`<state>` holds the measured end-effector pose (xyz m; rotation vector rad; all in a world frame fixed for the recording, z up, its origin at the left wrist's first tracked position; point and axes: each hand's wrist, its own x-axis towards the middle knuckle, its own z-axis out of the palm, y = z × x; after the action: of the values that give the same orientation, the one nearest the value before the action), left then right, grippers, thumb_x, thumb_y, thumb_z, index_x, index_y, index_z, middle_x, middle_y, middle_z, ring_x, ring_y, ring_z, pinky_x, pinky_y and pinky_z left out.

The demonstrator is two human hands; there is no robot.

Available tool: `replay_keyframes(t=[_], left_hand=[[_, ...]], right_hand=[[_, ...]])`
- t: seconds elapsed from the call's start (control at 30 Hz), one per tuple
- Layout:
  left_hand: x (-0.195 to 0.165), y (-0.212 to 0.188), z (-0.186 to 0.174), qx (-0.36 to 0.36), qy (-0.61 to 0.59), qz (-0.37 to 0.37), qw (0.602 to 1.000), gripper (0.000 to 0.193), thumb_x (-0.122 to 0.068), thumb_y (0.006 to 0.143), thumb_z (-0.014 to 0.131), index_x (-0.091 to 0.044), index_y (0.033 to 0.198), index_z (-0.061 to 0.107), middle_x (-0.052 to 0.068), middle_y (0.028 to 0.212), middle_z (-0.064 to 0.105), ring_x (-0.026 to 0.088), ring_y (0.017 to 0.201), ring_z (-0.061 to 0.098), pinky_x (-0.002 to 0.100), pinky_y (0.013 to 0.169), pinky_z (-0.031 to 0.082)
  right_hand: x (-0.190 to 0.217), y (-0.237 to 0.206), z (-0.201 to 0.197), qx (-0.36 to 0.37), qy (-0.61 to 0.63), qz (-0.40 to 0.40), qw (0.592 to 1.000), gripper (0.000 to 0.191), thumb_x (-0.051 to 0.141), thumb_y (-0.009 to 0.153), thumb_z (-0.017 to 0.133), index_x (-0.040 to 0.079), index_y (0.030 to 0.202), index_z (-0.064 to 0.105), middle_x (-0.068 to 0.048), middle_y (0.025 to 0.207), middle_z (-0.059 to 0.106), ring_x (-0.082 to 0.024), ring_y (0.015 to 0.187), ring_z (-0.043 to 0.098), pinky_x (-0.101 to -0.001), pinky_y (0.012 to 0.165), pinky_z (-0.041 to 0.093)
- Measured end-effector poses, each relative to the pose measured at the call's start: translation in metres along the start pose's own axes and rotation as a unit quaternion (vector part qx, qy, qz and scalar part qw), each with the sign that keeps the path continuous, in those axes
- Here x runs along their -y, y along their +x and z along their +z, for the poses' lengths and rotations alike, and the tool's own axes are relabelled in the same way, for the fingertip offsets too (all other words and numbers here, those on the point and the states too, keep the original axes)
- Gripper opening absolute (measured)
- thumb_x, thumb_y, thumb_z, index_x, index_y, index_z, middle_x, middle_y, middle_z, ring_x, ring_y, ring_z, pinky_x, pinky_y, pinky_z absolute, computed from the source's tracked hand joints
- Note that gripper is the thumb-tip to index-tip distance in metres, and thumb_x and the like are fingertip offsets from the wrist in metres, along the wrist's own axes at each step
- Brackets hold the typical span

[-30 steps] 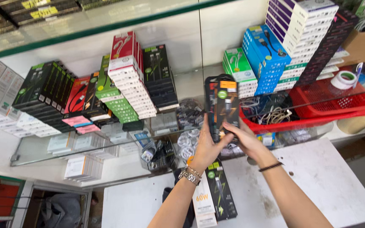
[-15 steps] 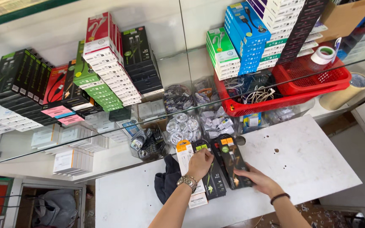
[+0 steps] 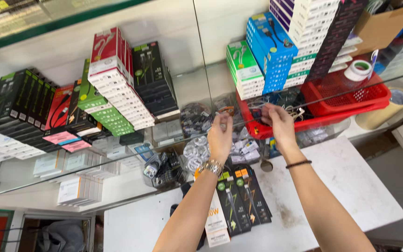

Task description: The person wipes packaged phone charger and cable boxes with a dark cloth, one at a time, and places the cleaned boxes back on the glass display shelf. They also write on one orange box with a pen before wiping more boxes and returning them to the shelf.

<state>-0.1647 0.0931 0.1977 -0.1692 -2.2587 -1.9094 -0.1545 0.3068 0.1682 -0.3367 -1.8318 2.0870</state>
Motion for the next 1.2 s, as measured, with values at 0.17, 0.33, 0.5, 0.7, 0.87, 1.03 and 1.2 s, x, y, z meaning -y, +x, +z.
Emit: replay_keyframes(t=[0.17, 0.33, 0.5, 0.7, 0.87, 1.03, 1.2], left_hand=[[-0.032, 0.072, 0.043, 0.053, -0.002, -0.03, 0.998, 0.068, -0.048, 0.097, 0.062, 0.002, 0.141, 0.049, 0.022, 0.122, 0.07, 0.03, 0.108, 0.072, 0.037, 0.09, 0.055], [-0.043, 0.096, 0.067, 0.058, -0.046, -0.099, 0.992, 0.081, -0.063, 0.088, 0.054, 0.001, 0.138, 0.055, 0.026, 0.125, 0.068, 0.037, 0.12, 0.065, 0.042, 0.101, 0.048], [-0.033, 0.126, 0.052, 0.004, 0.121, -0.129, 0.984, 0.089, -0.069, 0.096, 0.05, 0.008, 0.139, 0.053, 0.035, 0.127, 0.064, 0.044, 0.126, 0.06, 0.044, 0.109, 0.044], [-0.022, 0.148, 0.04, 0.07, 0.093, -0.117, 0.986, 0.086, -0.065, 0.089, 0.051, 0.009, 0.132, 0.057, 0.034, 0.123, 0.065, 0.044, 0.119, 0.064, 0.045, 0.1, 0.047], [-0.018, 0.143, 0.028, 0.109, 0.099, -0.165, 0.975, 0.078, -0.062, 0.092, 0.053, 0.008, 0.126, 0.063, 0.031, 0.118, 0.068, 0.04, 0.115, 0.068, 0.044, 0.1, 0.05], [-0.022, 0.12, 0.033, 0.095, 0.068, -0.121, 0.986, 0.063, -0.051, 0.101, 0.046, 0.005, 0.125, 0.061, 0.03, 0.111, 0.071, 0.041, 0.108, 0.069, 0.047, 0.094, 0.052], [-0.052, 0.037, 0.028, 0.046, 0.073, -0.064, 0.994, 0.049, -0.04, 0.1, 0.051, 0.001, 0.126, 0.059, 0.026, 0.103, 0.073, 0.043, 0.098, 0.071, 0.05, 0.085, 0.054]], right_hand=[[0.007, 0.056, 0.032, -0.034, 0.033, -0.018, 0.999, 0.033, 0.014, 0.102, 0.054, -0.007, 0.126, 0.063, -0.012, 0.11, 0.07, -0.016, 0.094, 0.069, -0.0329, 0.087, 0.059], [-0.002, 0.055, 0.04, -0.071, -0.162, -0.018, 0.984, 0.034, 0.016, 0.102, 0.056, -0.008, 0.122, 0.069, -0.015, 0.1, 0.076, -0.019, 0.086, 0.069, -0.0315, 0.078, 0.055], [0.024, 0.06, 0.047, -0.024, -0.076, 0.016, 0.997, 0.046, 0.032, 0.103, 0.052, -0.007, 0.124, 0.065, -0.016, 0.106, 0.075, -0.019, 0.09, 0.072, -0.0323, 0.08, 0.058], [0.062, 0.069, 0.071, 0.096, -0.025, 0.114, 0.988, 0.068, 0.058, 0.099, 0.048, -0.001, 0.126, 0.067, -0.012, 0.119, 0.074, -0.019, 0.106, 0.071, -0.0332, 0.093, 0.053], [0.091, 0.068, 0.071, 0.096, -0.112, 0.196, 0.97, 0.076, 0.067, 0.094, 0.048, 0.002, 0.128, 0.068, -0.01, 0.116, 0.075, -0.019, 0.106, 0.071, -0.0362, 0.091, 0.054], [0.101, 0.058, 0.072, 0.132, -0.177, 0.189, 0.957, 0.068, 0.065, 0.091, 0.05, 0.013, 0.134, 0.063, -0.004, 0.118, 0.071, -0.017, 0.106, 0.065, -0.0388, 0.089, 0.051], [0.097, 0.02, 0.045, 0.163, -0.11, 0.212, 0.957, 0.067, 0.06, 0.095, 0.052, 0.008, 0.132, 0.069, -0.003, 0.123, 0.074, -0.014, 0.11, 0.065, -0.0329, 0.096, 0.048]])
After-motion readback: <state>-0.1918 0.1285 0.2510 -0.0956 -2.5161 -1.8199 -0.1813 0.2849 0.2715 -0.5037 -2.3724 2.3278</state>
